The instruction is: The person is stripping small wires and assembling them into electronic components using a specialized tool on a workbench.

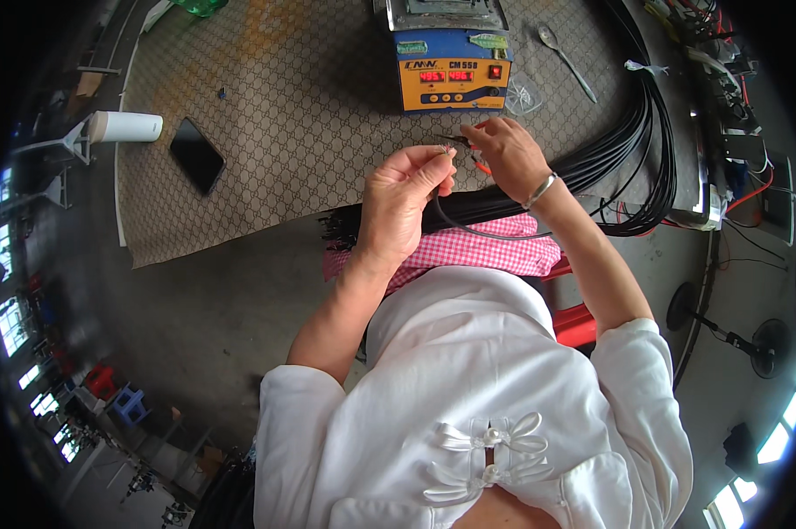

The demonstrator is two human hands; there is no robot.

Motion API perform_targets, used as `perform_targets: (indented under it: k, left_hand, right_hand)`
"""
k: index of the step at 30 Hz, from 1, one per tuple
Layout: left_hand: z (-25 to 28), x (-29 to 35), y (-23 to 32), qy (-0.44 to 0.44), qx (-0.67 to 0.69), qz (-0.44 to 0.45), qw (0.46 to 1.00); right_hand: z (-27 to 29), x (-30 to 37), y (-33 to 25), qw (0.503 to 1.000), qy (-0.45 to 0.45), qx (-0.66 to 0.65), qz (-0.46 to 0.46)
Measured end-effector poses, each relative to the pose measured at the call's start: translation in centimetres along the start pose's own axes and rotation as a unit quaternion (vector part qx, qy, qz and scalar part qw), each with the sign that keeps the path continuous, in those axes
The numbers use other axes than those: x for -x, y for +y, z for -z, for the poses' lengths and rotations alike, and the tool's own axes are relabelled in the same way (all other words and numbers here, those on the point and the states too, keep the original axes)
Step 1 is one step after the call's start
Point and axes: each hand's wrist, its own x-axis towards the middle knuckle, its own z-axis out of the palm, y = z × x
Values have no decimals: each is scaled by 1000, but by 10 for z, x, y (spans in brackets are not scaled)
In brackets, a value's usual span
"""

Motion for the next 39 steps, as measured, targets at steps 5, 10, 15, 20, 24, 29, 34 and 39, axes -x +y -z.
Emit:
perform_targets:
  k: [5, 10, 15, 20, 24, 29, 34, 39]
  left_hand:
    - [0, -2, -3, 44, 14, -3, 999]
    - [-8, -4, -7, 63, 63, 26, 996]
    - [-13, -2, -2, 24, 60, 35, 997]
    - [-13, -2, 9, 2, 32, 64, 997]
    - [-12, -5, 8, 51, 33, 84, 995]
    - [-12, -8, 7, 54, 69, 119, 989]
    - [-11, -9, 3, 57, 81, 152, 983]
    - [-5, -6, -8, 15, 46, 171, 984]
  right_hand:
    - [14, -2, -7, 969, -37, -238, -58]
    - [36, 11, -35, 648, -133, -733, -161]
    - [40, 11, -48, 677, -108, -697, -212]
    - [44, 13, -47, 698, -103, -679, -203]
    - [48, 13, -49, 694, -113, -680, -206]
    - [51, 15, -47, 689, -110, -685, -209]
    - [67, 32, -40, 751, -116, -626, -173]
    - [77, 112, 12, 892, -266, -335, -145]
